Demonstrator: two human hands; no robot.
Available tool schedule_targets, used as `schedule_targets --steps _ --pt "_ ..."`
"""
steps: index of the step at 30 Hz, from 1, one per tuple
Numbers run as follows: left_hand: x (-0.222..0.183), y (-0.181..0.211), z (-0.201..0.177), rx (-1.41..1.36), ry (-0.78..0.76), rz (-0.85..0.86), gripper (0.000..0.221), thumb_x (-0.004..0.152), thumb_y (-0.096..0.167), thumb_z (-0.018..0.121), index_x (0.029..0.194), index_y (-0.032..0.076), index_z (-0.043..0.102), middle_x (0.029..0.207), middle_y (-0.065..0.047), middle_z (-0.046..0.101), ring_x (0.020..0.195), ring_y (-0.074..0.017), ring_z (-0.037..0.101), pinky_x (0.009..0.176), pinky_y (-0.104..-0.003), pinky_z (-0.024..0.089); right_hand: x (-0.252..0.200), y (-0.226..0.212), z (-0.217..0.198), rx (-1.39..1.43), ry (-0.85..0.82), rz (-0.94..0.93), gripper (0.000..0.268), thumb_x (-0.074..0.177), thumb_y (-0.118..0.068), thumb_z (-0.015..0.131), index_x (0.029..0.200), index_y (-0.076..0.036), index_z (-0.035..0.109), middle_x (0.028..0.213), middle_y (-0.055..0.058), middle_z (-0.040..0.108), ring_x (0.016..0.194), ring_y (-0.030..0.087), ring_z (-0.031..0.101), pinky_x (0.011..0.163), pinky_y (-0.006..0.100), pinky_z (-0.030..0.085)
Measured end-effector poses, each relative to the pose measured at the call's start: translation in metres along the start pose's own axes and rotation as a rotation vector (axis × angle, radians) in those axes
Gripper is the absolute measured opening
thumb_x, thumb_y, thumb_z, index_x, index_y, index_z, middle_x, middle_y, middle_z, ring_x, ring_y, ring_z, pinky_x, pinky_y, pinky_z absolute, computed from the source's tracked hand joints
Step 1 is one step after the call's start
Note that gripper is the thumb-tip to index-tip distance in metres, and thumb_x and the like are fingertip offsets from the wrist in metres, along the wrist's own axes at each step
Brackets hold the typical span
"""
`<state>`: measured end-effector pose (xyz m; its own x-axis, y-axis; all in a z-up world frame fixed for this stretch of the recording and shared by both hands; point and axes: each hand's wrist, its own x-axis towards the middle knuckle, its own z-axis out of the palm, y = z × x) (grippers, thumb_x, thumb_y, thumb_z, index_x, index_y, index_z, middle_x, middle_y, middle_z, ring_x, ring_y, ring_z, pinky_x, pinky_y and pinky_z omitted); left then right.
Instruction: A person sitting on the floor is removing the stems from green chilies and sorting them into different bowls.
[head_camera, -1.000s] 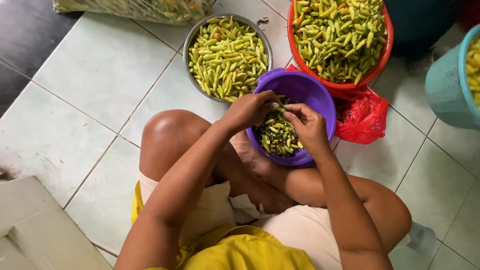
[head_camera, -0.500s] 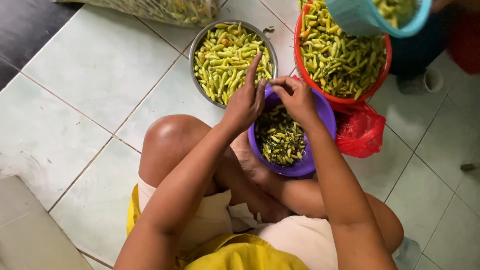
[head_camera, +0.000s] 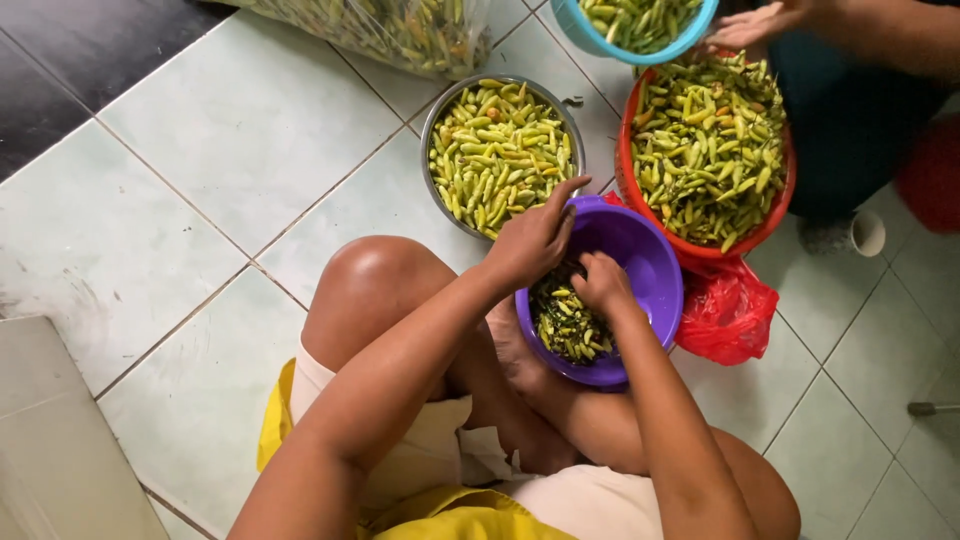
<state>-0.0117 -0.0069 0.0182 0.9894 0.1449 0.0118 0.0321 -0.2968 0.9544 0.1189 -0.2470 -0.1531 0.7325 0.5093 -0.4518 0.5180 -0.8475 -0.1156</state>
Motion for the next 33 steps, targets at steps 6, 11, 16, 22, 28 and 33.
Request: schedule_targets --steps 6,11,16,22,28,33 --pt "0.001 -0.004 0.005 0.063 -0.061 -0.01 0.038 0.106 0.023 0.039 0.143 0.03 0.04 0.092 -0.027 0.072 0.088 -0.0537 0.069 0.083 -0.063 0.053 -0.074 -0.018 -0.045 0.18 0.077 -0.105 0.031 0.095 -0.019 0.068 0.126 -0.015 0.07 0.116 0.014 0.069 0.116 0.043 0.065 0.097 0.055 0.056" --pt "0.005 -0.017 0.012 0.129 -0.131 -0.013 0.034 0.103 0.025 0.041 0.137 0.028 0.046 0.09 -0.03 0.071 0.089 -0.0552 0.068 0.083 -0.064 0.052 -0.122 -0.013 -0.064 0.245 0.19 -0.162 0.032 0.091 -0.008 0.071 0.123 -0.008 0.072 0.12 0.02 0.072 0.119 0.042 0.066 0.097 0.051 0.057" --pt "0.004 -0.026 0.019 0.171 -0.187 0.001 0.03 0.102 0.025 0.041 0.131 0.02 0.048 0.087 -0.033 0.068 0.087 -0.058 0.066 0.082 -0.065 0.051 -0.168 -0.018 -0.089 0.658 0.323 -0.1 0.03 0.089 -0.003 0.075 0.118 -0.008 0.073 0.112 0.018 0.077 0.107 0.033 0.073 0.079 0.039 0.063" --pt "0.001 -0.038 0.028 0.207 -0.222 0.054 0.031 0.103 0.019 0.043 0.131 0.012 0.053 0.066 -0.025 0.062 0.064 -0.0499 0.063 0.061 -0.055 0.049 -0.187 -0.024 -0.094 1.026 0.381 0.022 0.047 0.094 -0.008 0.074 0.139 -0.009 0.061 0.103 0.018 0.073 0.092 0.021 0.073 0.074 0.035 0.064" --pt "-0.002 -0.036 0.029 0.353 -0.213 0.058 0.027 0.101 0.025 0.045 0.126 0.022 0.052 0.075 -0.03 0.065 0.08 -0.0559 0.065 0.074 -0.066 0.052 -0.175 -0.02 -0.086 1.054 0.376 0.017 0.032 0.096 -0.014 0.075 0.126 -0.007 0.07 0.098 0.014 0.075 0.073 0.015 0.072 0.058 0.026 0.062" --pt "-0.002 -0.029 0.029 0.361 -0.257 0.049 0.028 0.1 0.022 0.044 0.126 0.024 0.053 0.063 -0.015 0.068 0.076 -0.0486 0.07 0.074 -0.062 0.055 -0.173 -0.017 -0.078 1.128 0.457 -0.035 0.03 0.094 -0.012 0.078 0.123 -0.005 0.071 0.095 0.015 0.077 0.079 0.017 0.073 0.063 0.028 0.063"
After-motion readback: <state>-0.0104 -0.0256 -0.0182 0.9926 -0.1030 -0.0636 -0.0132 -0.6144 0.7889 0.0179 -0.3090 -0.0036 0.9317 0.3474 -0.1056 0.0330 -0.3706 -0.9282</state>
